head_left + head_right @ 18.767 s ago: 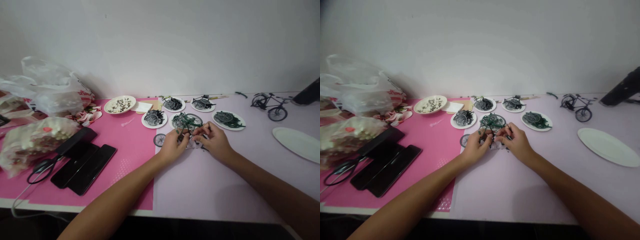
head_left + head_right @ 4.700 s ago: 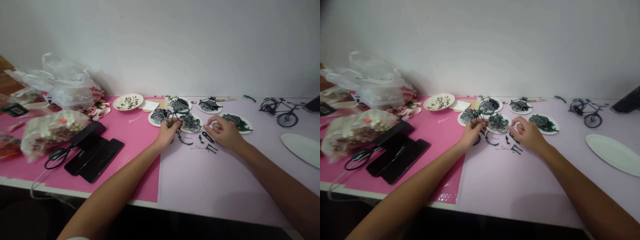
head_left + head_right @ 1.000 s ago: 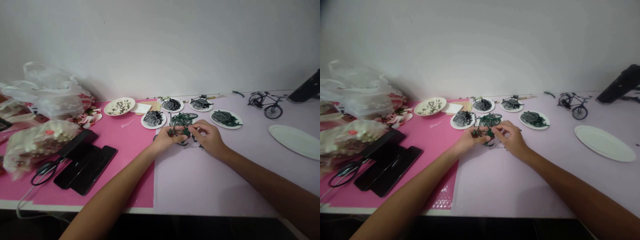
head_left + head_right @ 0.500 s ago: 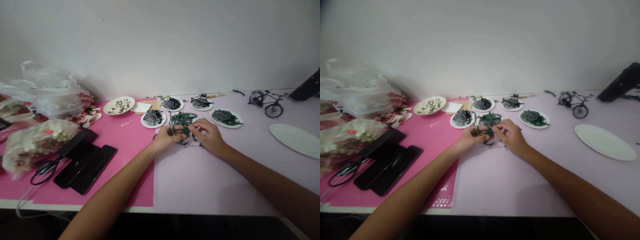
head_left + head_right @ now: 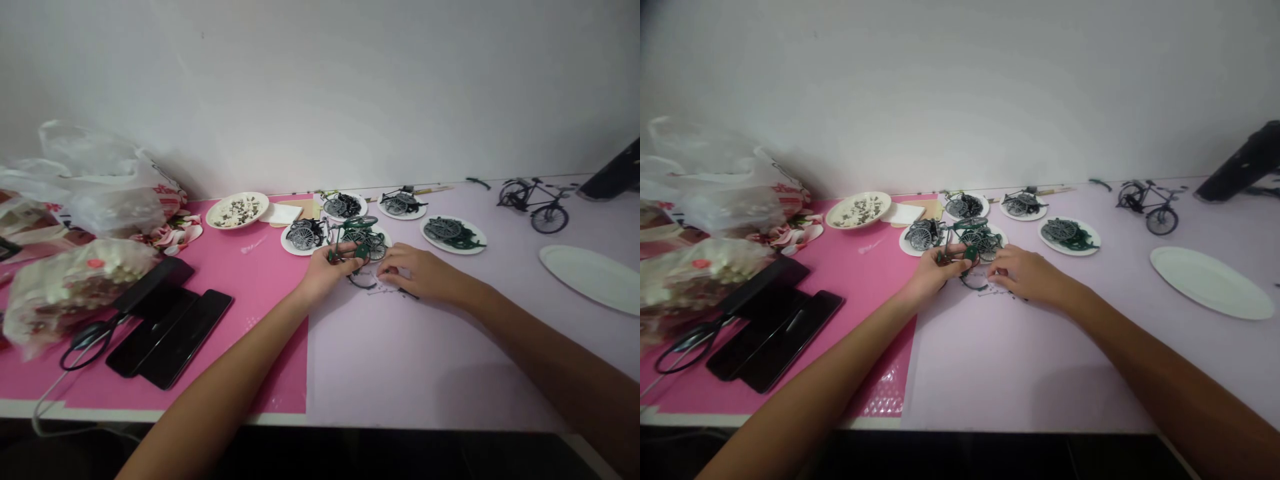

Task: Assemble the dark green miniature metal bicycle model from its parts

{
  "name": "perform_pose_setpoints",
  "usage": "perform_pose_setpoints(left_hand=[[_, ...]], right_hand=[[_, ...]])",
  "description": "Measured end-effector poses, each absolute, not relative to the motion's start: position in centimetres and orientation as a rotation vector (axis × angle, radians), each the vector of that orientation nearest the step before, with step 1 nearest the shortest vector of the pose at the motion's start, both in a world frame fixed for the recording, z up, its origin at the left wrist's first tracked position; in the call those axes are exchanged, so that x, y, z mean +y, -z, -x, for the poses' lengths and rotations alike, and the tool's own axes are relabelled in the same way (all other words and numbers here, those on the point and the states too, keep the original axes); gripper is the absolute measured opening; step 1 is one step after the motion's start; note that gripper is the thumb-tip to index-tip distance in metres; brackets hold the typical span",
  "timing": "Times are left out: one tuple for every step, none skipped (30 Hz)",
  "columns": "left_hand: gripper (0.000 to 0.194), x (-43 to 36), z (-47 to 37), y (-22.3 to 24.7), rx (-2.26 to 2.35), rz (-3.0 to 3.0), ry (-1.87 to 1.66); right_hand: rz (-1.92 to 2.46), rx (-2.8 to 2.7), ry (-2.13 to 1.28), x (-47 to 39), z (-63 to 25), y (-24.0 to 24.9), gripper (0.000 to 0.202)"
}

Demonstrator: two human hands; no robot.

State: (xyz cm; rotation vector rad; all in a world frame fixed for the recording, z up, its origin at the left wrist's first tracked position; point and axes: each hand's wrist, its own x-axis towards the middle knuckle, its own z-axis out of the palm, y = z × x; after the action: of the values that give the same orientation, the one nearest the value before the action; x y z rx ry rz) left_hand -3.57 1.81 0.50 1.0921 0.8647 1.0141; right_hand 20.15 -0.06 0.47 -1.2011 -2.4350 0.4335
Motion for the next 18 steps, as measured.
perform_pose_setpoints(left_hand=[[0.052, 1.8, 3.6, -0.5, 0.865, -1.092, -1.014], [0.052, 1.8, 3.6, -0.5, 0.865, -1.092, -1.012], [0.052, 1.8, 3.6, -0.5, 0.864, -1.092, -1.010], [0.052, 1.8, 3.6, -0.4, 0.862, -1.092, -1.009], [0.052, 1.8, 3.6, -0.4, 0.860, -1.093, -1.007], [0.052, 1.8, 3.6, -0.3, 0.857, -1.096, -1.004], [0.052, 1.8, 3.6, -0.3, 0.855, -1.102, -1.001], [0.052, 1.8, 3.6, -0.2, 0.857, -1.110, -1.000], [0.053, 1.8, 3.6, -0.1, 0.863, -1.122, -0.996], [0.053, 1.8, 3.6, 0.0, 0.871, -1.132, -0.993], [0.054, 1.8, 3.6, 0.1, 0.882, -1.139, -0.993], [0.054, 1.8, 3.6, 0.2, 0.891, -1.143, -0.994], [0.054, 1.8, 3.7, 0.3, 0.896, -1.145, -0.995], [0.053, 1.8, 3.7, 0.3, 0.898, -1.145, -0.995], [0.053, 1.8, 3.7, 0.3, 0.898, -1.144, -0.995], [0.052, 1.7, 3.7, 0.3, 0.896, -1.142, -0.997], [0.052, 1.7, 3.7, 0.3, 0.893, -1.138, -0.997], [0.052, 1.7, 3.6, 0.3, 0.890, -1.130, -0.997]], right_hand=[[1.220, -2.451, -0.451, -0.1, -20.2, -0.7, 0.026], [1.250, -2.471, -0.477, -0.2, -20.3, -0.9, 0.025], [1.294, -2.492, -0.522, -0.2, -20.4, -1.2, 0.024], [1.347, -2.510, -0.580, -0.4, -20.5, -1.6, 0.022], [1.403, -2.525, -0.649, -0.5, -20.6, -1.9, 0.021], [1.447, -2.535, -0.710, -0.6, -20.7, -2.3, 0.020], [1.475, -2.545, -0.738, -0.8, -20.8, -2.5, 0.019], [1.482, -2.553, -0.734, -0.9, -20.9, -2.7, 0.019], [1.471, -2.560, -0.705, -0.9, -21.0, -2.8, 0.018], [1.451, -2.566, -0.669, -1.0, -21.1, -2.8, 0.018], [1.426, -2.569, -0.643, -1.0, -21.1, -2.7, 0.018], [1.401, -2.571, -0.631, -1.0, -21.1, -2.6, 0.018], [1.379, -2.572, -0.635, -1.0, -21.1, -2.4, 0.018], [1.361, -2.573, -0.646, -1.0, -21.1, -2.2, 0.018], [1.349, -2.572, -0.656, -0.9, -21.1, -2.0, 0.018], [1.336, -2.568, -0.662, -0.9, -21.0, -1.8, 0.017], [1.322, -2.562, -0.665, -0.8, -21.0, -1.7, 0.017], [1.308, -2.556, -0.670, -0.8, -21.0, -1.6, 0.017]])
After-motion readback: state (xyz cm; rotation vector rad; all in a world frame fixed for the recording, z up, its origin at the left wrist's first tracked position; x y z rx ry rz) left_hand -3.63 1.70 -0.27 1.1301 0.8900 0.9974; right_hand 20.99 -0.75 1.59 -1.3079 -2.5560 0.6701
